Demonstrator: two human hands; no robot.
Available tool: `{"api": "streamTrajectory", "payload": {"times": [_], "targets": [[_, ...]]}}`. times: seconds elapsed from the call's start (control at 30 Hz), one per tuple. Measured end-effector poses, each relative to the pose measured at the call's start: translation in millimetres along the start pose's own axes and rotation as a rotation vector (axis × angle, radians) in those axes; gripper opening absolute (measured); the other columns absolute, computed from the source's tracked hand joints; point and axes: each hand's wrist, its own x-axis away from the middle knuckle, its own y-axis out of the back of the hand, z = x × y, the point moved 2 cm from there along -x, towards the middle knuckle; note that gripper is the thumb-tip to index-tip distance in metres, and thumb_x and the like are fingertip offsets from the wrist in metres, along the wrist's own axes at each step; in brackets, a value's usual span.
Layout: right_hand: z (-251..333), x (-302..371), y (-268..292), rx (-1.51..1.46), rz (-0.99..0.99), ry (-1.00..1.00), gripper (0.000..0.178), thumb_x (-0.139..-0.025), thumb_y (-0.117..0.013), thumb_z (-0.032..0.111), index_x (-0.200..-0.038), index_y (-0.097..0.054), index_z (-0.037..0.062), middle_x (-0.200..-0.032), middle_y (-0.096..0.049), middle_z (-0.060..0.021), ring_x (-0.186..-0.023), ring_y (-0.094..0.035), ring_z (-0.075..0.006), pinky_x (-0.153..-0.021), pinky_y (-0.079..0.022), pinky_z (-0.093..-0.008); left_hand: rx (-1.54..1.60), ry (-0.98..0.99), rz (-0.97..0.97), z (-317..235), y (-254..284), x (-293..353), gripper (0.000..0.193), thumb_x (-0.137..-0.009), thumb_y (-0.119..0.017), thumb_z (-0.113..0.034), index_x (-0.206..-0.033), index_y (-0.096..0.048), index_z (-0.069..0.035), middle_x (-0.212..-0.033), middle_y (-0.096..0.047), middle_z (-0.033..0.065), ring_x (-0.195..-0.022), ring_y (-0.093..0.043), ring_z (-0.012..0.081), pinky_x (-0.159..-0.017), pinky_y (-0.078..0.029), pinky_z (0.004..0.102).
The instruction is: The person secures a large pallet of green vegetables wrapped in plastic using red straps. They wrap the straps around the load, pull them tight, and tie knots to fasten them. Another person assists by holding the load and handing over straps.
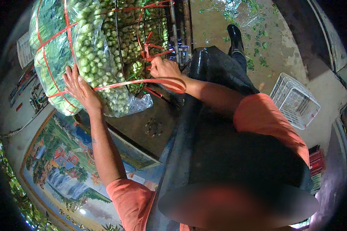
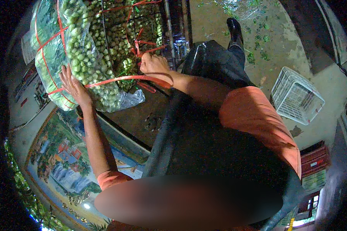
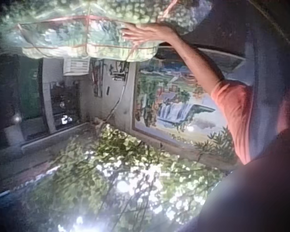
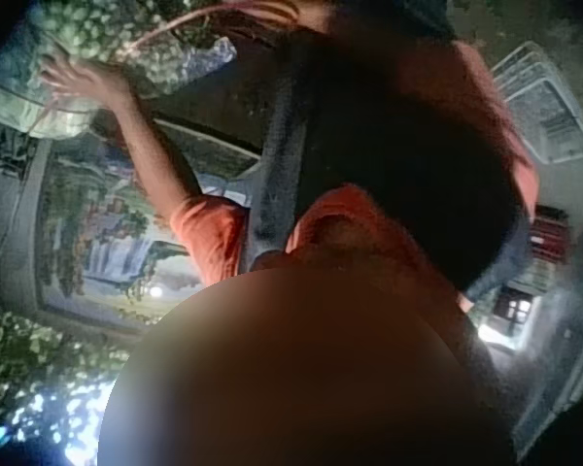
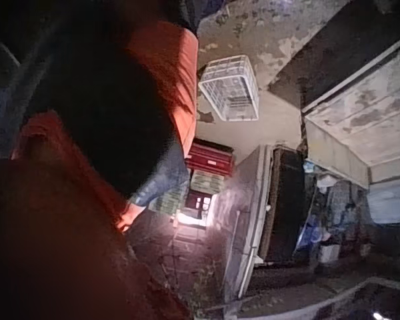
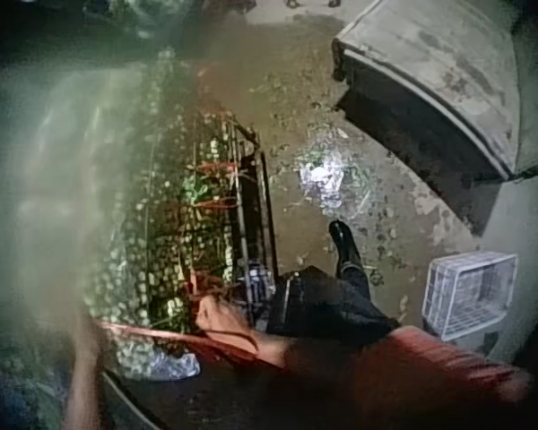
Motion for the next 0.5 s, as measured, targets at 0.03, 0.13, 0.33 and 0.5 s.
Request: {"api": "streamTrajectory", "payload": {"times": [0.03, 0.13, 0.33, 0.5], "targets": [[-4, -1, 7, 0.001, -0.017, -0.016, 0.02, -0.085, -0.06, 0.016, -0.099, -0.048, 0.0072, -0.08, -0.066, -0.018, -0.068, -0.064, -0.0395, -0.06, -0.051, -0.0489, 0.001, 0.002, -0.004, -1, 0, 0, 0.055, -0.103, -0.023, -0.047, -0.145, -0.044, -0.019, -0.157, -0.031, 0.0053, -0.148, -0.015, 0.0299, -0.116, 0.001, 0.0549], [-6, -22, 22, -0.624, -0.088, -0.01, 0.017, -0.097, -0.048, 0.019, -0.1, -0.044, 0.0025, -0.092, -0.066, -0.0217, -0.082, -0.069, -0.0345, -0.068, -0.053, -0.0434, 0.025, -0.008, -0.018, -4, -3, -5, 0.054, -0.103, -0.023, -0.047, -0.144, -0.046, -0.019, -0.156, -0.033, 0.0075, -0.148, -0.016, 0.0311, -0.116, 0.001, 0.0562], [31, -106, 86, -1.356, 0.211, -0.38, 0.006, -0.094, -0.052, 0.011, -0.092, -0.052, 0.0053, -0.087, -0.065, -0.0122, -0.067, -0.063, -0.021, -0.064, -0.054, -0.0412, 0.031, 0.014, -0.014, -1, -5, -8, 0.056, -0.103, -0.021, -0.051, -0.145, -0.045, -0.022, -0.157, -0.03, 0.0049, -0.148, -0.014, 0.0308, -0.115, 0.001, 0.0578], [43, -174, 188, -0.623, 0.15, -0.025, 0.026, -0.089, -0.044, 0.009, -0.063, -0.049, 0.0118, -0.052, -0.048, 0.0019, -0.039, -0.041, -0.0076, -0.036, -0.029, -0.0237, 0.004, 0.01, -0.053, 0, 1, 0, 0.049, -0.104, -0.026, -0.043, -0.142, -0.049, -0.021, -0.154, -0.035, 0.0081, -0.146, -0.02, 0.0326, -0.115, -0.001, 0.0579]]}}
